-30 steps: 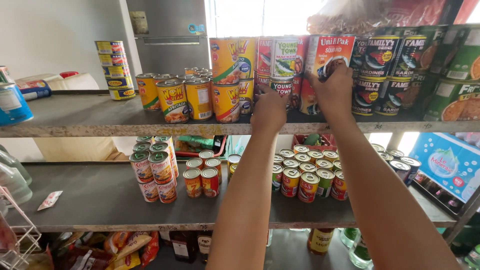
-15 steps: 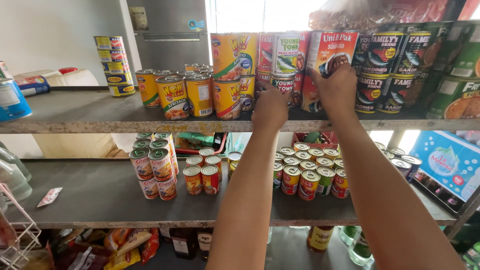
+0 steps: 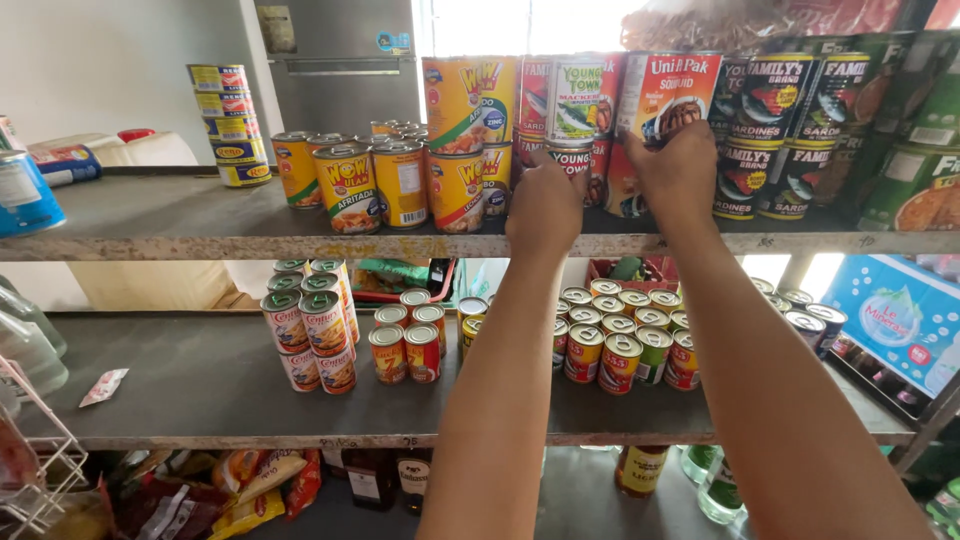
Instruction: Taking canned goods from a cardboard box on the floor and arranging them on grocery store shelves.
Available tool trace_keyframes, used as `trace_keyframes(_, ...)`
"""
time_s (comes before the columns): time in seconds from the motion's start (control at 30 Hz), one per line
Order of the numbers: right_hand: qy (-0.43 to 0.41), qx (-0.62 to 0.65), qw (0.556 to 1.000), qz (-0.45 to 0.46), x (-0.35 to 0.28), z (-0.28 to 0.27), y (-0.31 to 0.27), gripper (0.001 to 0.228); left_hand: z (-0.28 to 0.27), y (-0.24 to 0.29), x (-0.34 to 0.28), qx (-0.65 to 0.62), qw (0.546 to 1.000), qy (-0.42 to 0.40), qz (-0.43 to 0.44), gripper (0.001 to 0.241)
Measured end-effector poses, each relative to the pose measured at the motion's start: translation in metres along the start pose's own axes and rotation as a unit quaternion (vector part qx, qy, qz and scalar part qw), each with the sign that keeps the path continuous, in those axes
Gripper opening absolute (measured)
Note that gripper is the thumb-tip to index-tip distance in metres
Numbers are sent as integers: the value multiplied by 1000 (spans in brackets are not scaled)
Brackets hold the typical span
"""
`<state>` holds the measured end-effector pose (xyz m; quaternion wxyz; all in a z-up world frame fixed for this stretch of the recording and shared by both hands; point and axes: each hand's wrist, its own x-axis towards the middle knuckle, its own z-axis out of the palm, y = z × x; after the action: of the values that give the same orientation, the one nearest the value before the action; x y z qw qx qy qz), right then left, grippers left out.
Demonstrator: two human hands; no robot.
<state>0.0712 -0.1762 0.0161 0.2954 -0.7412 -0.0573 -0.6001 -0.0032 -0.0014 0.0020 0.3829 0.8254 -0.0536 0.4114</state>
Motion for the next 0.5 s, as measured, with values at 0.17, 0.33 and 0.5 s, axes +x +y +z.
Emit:
trace_keyframes(0.17, -3, -7, 1000, -3, 1, 2, 1, 72, -3, 0, -3, 8, 1000, 21, 20, 52)
trace_keyframes(0.33, 15, 6, 1000, -23, -10, -15, -10, 68, -9, 6, -8, 14, 999, 28, 25, 50)
trace_keyframes(0.5, 19, 194, 979, -56, -44, -80, -46, 43, -22, 17, -14, -62, 995, 70, 37, 55)
